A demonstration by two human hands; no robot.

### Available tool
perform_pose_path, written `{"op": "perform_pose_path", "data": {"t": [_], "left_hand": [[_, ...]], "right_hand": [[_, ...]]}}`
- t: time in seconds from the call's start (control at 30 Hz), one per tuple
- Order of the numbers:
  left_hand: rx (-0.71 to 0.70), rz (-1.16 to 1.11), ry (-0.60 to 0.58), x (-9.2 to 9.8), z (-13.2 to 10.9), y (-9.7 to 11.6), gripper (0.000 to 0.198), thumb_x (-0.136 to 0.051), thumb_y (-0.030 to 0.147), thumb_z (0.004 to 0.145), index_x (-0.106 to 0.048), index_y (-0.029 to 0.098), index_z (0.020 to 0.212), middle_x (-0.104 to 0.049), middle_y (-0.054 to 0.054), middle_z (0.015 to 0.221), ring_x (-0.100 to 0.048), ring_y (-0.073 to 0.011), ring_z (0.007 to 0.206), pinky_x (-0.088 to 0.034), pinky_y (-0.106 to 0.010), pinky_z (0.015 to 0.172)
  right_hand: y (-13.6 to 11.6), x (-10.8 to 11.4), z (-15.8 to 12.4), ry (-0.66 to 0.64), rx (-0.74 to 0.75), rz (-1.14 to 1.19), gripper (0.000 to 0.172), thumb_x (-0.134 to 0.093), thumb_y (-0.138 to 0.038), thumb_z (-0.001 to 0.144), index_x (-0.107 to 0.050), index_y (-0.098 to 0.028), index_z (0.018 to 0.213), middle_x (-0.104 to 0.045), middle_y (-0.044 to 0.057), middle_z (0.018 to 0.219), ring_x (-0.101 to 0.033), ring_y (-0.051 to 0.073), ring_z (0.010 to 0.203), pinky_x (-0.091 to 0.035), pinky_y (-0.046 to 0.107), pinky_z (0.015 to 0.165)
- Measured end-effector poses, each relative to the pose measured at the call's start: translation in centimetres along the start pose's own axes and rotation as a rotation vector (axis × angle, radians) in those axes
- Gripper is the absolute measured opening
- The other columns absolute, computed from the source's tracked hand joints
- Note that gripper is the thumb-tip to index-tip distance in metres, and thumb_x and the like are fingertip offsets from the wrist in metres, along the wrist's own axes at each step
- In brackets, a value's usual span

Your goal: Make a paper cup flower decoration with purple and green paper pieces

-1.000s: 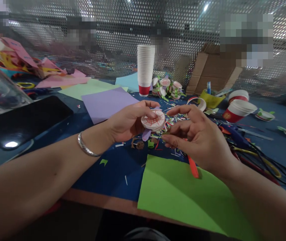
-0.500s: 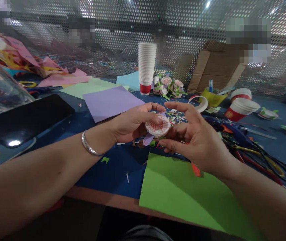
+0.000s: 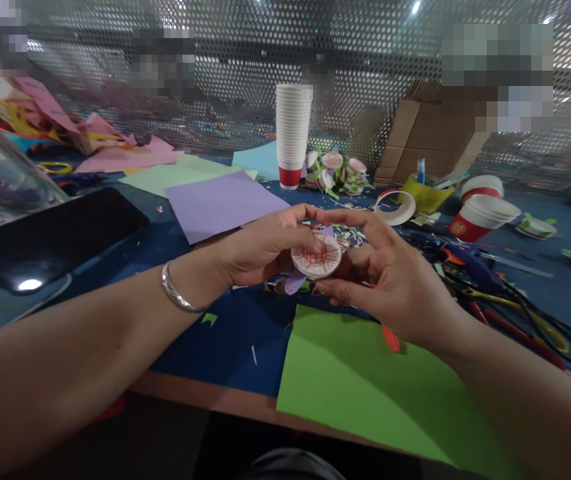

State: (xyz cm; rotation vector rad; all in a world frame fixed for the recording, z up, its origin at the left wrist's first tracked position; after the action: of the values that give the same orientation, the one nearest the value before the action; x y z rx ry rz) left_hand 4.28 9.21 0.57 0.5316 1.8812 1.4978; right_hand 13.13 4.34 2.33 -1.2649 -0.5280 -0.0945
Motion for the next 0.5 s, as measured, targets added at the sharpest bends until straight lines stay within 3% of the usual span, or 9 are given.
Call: {"op": "perform_pose_path", "data": {"t": [0.33, 0.5], "left_hand": [[-0.021, -0.003, -0.021, -0.1, 0.0, 0.1, 0.041, -0.070, 0.013, 0.078, -0.048, 0.019, 0.112, -0.069, 0.002, 0.074, -0.060, -0.0089, 0.049, -0.051, -0.020, 0.052], [-0.105, -0.055, 0.147, 2.2, 0.3, 1.0, 0.038, -0.066, 0.007, 0.072, -0.053, 0.018, 0.106, -0.068, -0.001, 0.079, -0.065, -0.0124, 0.060, -0.052, -0.021, 0.054]], "right_hand": [[0.1, -0.2, -0.1, -0.020, 0.006, 0.028, 0.065, -0.075, -0.025, 0.088, -0.041, -0.033, 0.143, -0.075, -0.003, 0.080, -0.072, 0.018, 0.070, -0.054, 0.030, 0.063], [-0.5, 0.9, 0.1, 0.070, 0.034, -0.023, 0.060, -0.076, -0.030, 0.088, -0.045, -0.031, 0.140, -0.072, -0.004, 0.077, -0.072, 0.018, 0.066, -0.054, 0.029, 0.057]]}}
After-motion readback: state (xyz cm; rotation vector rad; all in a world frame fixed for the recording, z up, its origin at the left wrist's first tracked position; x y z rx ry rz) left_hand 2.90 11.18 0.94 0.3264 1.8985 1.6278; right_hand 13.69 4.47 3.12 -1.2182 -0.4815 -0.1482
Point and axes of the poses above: each hand's wrist, its own z-axis towards the middle knuckle, its own x-axis out of the back of the hand, y = z × x, the point moved 10 cm from there along z, towards the middle knuckle
